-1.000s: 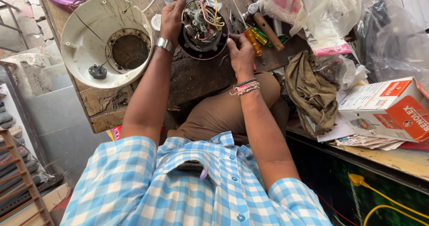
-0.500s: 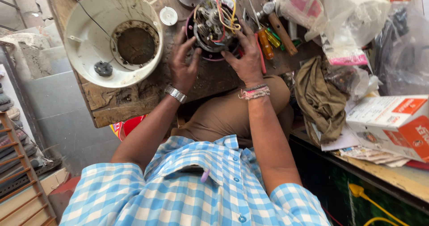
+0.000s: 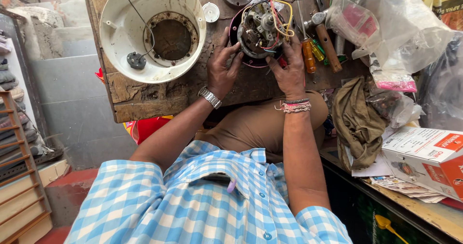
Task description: The person applies lubricant to a ceiling fan motor, then uses pliers and a screwdriver to adjust wires and components inside the fan housing. The person handles the motor, housing, and tools throughout the clip.
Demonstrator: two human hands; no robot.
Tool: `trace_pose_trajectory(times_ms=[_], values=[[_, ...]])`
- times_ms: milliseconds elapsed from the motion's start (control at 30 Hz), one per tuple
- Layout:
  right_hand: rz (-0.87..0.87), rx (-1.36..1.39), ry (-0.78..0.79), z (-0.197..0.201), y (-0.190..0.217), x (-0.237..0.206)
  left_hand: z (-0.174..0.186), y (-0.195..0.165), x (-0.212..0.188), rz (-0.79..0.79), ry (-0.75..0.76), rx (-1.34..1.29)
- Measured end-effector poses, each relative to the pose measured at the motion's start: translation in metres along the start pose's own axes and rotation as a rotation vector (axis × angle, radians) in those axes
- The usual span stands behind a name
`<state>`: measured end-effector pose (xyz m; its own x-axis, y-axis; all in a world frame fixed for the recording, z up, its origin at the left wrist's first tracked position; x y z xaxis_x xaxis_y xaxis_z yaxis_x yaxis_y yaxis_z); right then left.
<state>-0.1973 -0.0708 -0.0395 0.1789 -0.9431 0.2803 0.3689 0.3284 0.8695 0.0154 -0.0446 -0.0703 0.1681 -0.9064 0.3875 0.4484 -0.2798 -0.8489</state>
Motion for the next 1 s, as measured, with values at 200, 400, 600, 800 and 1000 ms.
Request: trace_pose_trajectory(times_ms=[200,400,600,800,1000], values=[[-0.032,0.241,-0.042,-0.001,0.001,-0.001,-0.003,-0.003,-0.015,0.077,-0.016,-0.022],[-0.074,0.255,-0.047,-0.001,-0.003,0.001,-0.007,-0.001,-0.024,0.103,-0.016,-0.074],[-0.086,0.396,-0.033,-0.007,-0.005,0.002,-0.004,-0.004,-0.022,0.116,0.021,-0.063],[-0.087,0.383,-0.028,-0.005,-0.004,0.004,0.032,-0.050,-0.017,0.170,0.277,-0.042],[-0.060,0.249,-0.065,-0.003,0.001,0.005,0.137,-0.079,0.020,-0.246,0.302,0.404]])
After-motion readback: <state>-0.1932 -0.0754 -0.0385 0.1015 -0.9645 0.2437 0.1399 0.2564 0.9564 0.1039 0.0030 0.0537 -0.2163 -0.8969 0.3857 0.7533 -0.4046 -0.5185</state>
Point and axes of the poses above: each hand's wrist, its own x-axis towards the middle knuckle, its own z-axis out of the back of the hand, y = z × x, the point moved 4 cm from there along x, towards the middle knuckle, and after that the axes turned 8 degrees about x, right-handed, at the moved point
